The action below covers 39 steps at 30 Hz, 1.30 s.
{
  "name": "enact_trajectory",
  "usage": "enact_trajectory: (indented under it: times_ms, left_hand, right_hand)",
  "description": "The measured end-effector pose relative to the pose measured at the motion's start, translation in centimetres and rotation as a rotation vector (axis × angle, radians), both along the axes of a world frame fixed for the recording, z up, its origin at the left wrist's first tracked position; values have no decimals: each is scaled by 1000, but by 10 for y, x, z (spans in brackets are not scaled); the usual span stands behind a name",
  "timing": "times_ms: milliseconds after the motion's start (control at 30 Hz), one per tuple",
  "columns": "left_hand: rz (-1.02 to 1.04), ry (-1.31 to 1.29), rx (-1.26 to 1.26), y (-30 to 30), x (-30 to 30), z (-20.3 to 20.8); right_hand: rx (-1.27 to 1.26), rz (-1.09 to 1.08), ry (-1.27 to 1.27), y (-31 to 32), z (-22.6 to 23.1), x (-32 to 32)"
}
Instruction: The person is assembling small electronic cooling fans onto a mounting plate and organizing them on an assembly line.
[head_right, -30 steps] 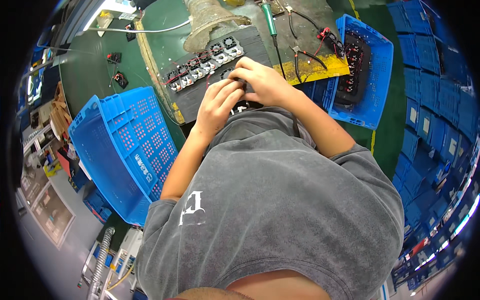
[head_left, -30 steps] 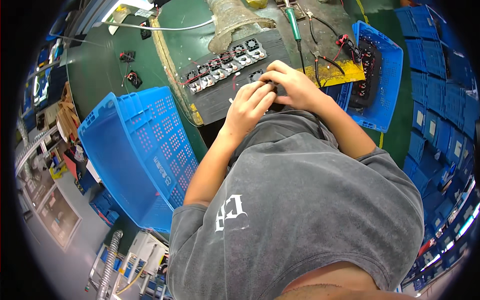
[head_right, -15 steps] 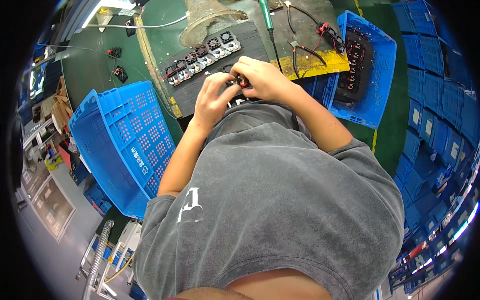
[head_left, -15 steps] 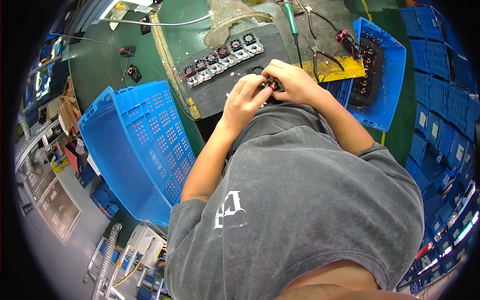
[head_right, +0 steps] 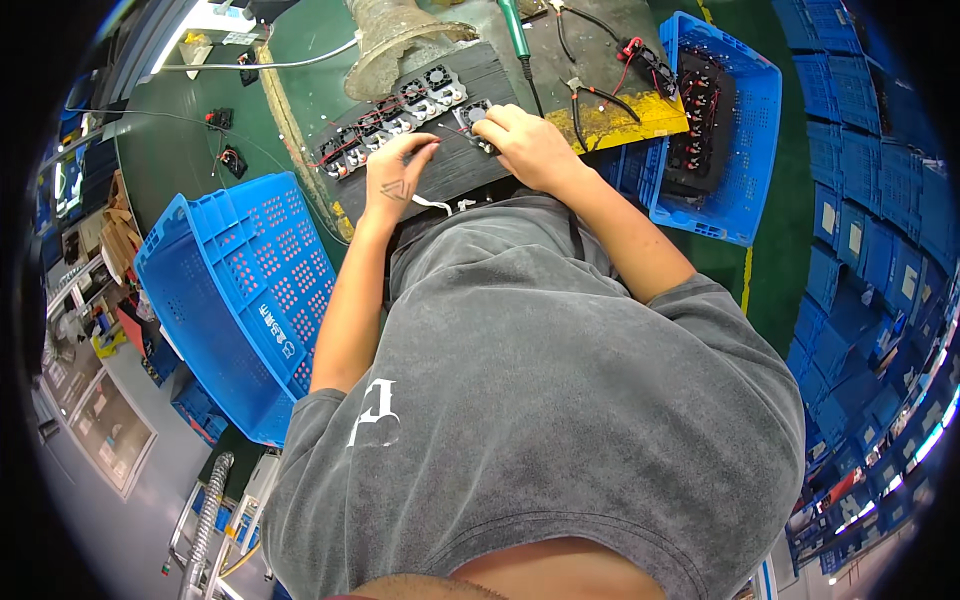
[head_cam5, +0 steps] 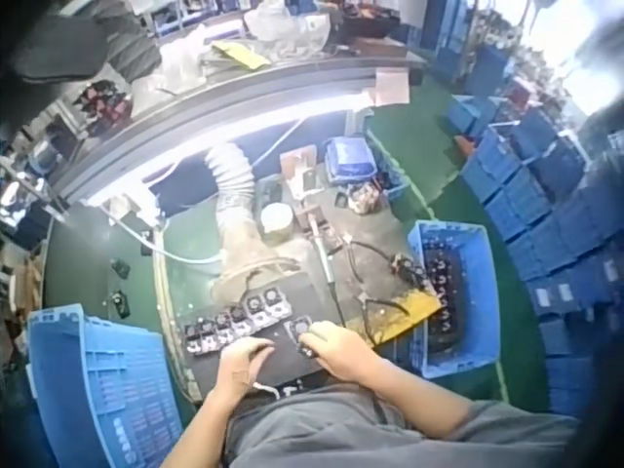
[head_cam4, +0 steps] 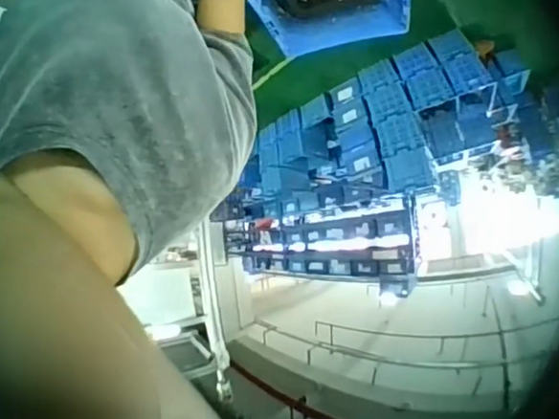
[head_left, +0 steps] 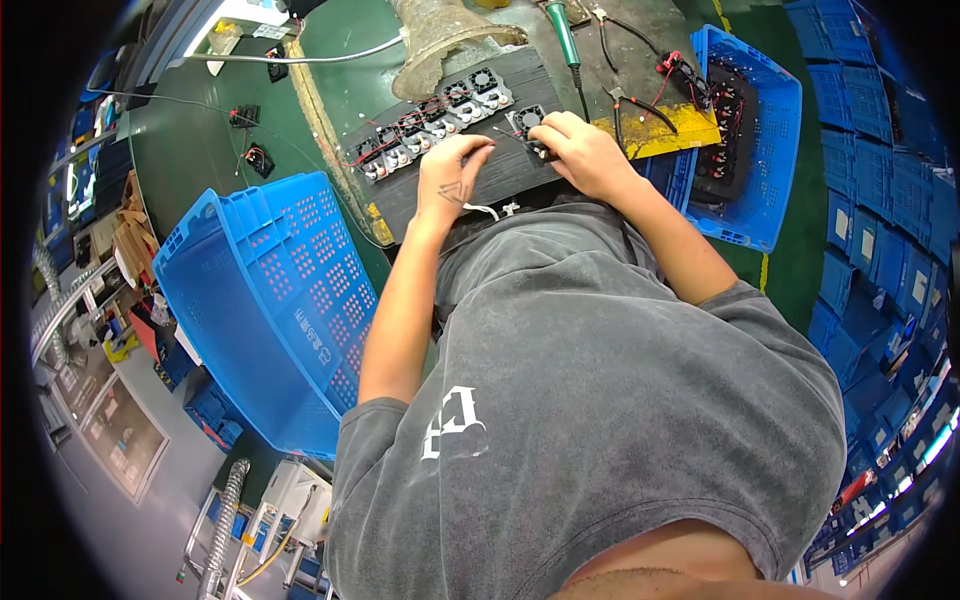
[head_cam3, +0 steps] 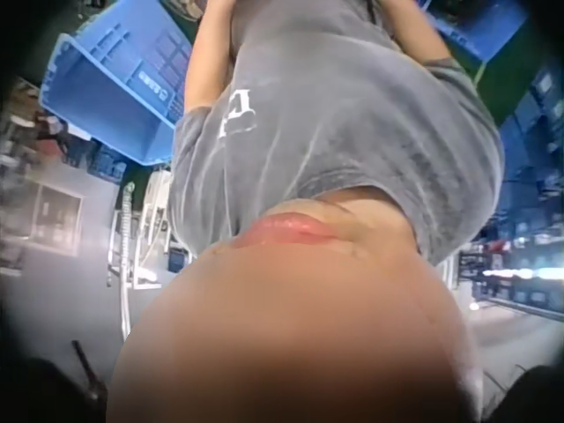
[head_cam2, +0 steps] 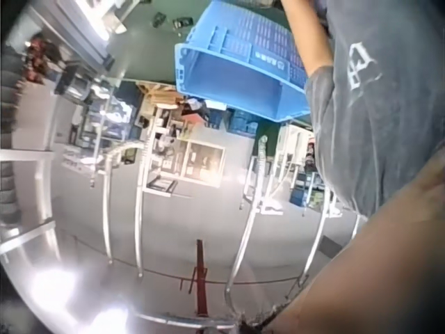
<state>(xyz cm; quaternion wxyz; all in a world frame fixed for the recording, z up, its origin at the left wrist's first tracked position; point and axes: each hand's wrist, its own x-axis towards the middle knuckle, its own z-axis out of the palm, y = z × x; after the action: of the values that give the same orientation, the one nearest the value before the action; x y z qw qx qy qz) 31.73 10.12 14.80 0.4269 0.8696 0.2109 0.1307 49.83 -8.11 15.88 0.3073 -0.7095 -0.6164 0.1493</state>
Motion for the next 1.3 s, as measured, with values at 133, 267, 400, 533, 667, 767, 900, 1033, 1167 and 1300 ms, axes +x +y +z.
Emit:
enact_trajectory:
  times_ms: [133, 267, 400, 533, 667, 767, 900, 1033, 1167, 1300]
  left_hand:
    - [5, -4, 129, 28, 14, -17]
    - [94, -47, 250, 48, 27, -36]
    - [189, 52, 365, 53, 41, -49]
    - [257, 187, 530, 56, 50, -63]
    - [351, 347, 491, 55, 52, -76]
    - [333, 332, 497, 56, 57, -74]
    - [394, 373, 396, 59, 57, -75]
    - [431, 269, 321, 60, 47, -79]
    - [382, 103, 340, 60, 34, -74]
    - [291, 5, 329, 64, -8, -43]
  right_hand:
    - [9, -25, -160, 12, -32, 4]
    - [-2, -89, -274, 38, -51, 11]
    - [-115, -160, -392, 67, -71, 21]
    - [-169, -203, -405, 83, -79, 26]
    - [-162, -222, -350, 90, -85, 29]
    - [-194, -258, -351, 89, -92, 29]
    - [-209, -271, -329, 92, -95, 27]
    - [-193, -279, -344, 94, -94, 24]
    - [-159, -297, -322, 92, -97, 22]
    - [-38, -303, -258, 80, -84, 17]
